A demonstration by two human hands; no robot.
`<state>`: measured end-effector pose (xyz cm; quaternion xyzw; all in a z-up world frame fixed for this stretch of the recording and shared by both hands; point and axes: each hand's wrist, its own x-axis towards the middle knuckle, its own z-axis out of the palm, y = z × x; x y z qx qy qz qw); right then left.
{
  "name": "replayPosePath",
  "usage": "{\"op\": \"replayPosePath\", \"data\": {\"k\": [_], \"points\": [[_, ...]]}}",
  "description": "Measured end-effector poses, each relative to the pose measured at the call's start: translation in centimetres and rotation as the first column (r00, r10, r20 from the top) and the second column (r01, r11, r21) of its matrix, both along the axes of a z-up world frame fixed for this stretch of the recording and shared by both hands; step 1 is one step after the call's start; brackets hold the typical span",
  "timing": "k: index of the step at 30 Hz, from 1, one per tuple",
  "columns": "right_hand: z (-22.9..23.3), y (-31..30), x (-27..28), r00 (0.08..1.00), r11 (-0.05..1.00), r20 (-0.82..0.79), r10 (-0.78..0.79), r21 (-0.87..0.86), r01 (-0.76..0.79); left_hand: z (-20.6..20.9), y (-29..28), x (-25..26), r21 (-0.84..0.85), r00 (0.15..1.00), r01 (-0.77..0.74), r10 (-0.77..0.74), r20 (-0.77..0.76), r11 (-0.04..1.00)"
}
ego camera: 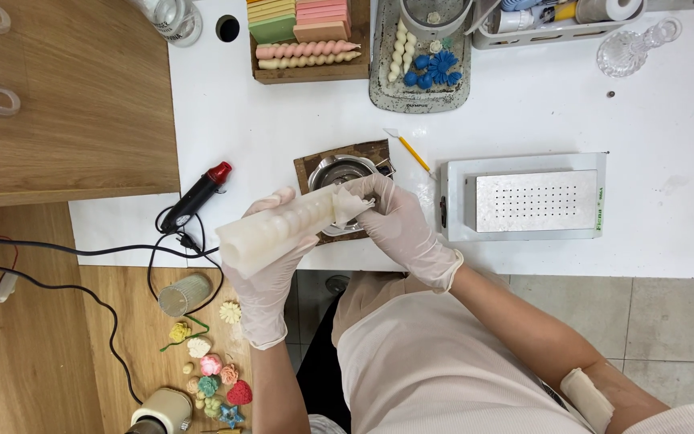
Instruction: Preparing a candle mold and pouring melted wax into it.
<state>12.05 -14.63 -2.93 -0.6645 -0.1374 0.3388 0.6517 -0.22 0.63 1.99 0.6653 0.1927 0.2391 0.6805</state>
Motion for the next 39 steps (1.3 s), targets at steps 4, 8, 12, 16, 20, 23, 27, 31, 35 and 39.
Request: {"op": "replayPosePath", "data": {"k": [4,8,12,16,20,23,27,31,35,39], "points": [[0.1,0.6,-0.5,0.997,0.996,-0.075,-0.030,0.076,0.035,-0.5,-0.3,0.2,-0.067,0.999,-0.007,0.003,-0.048,0.998],[1.0,1.0,-0.3,1.000,0.992,-0.014,-0.022,0.124,0.024,-0.3,-1.0,0.6,0.192,0.997,-0.017,0.031,-0.068,0.981],[1.9,1.1,0.2,0.999,0.979,-0.053,0.005,0.202,0.006,-0.4,-1.2,0.8,0.207,0.999,0.009,0.001,-0.052,0.978],[2.8,1.4,0.3,0.998,0.973,0.057,-0.006,0.232,-0.008,0.1,-1.7,1.2,0.227,0.982,0.013,0.031,-0.186,0.974],[2.9,1.1,0.5,0.992,0.955,-0.123,-0.016,0.291,0.051,-0.4,-2.0,1.4,0.167,0.997,0.024,-0.011,-0.078,0.986],[3.3,0.9,0.7,0.984,0.954,-0.171,-0.045,0.285,0.093,-0.1,-2.2,2.0,0.237,0.997,0.013,0.006,-0.079,0.971],[4.5,0.5,1.3,0.984,0.957,-0.160,-0.075,0.265,0.116,0.7,-1.9,2.7,0.374,0.996,0.043,-0.012,-0.084,0.927],[2.5,-0.5,2.4,0.972,0.970,-0.228,-0.051,0.220,0.102,1.0,-2.3,2.8,0.440,0.999,0.015,0.005,-0.043,0.898],[2.8,-0.9,4.0,0.924,0.943,-0.375,-0.081,0.270,0.193,1.3,-2.6,2.6,0.411,0.996,0.010,0.028,-0.086,0.912],[3.7,-1.5,5.6,0.866,0.948,-0.482,-0.130,0.196,0.251,0.7,-2.7,2.5,0.425,0.999,-0.002,-0.018,0.044,0.905]]}}
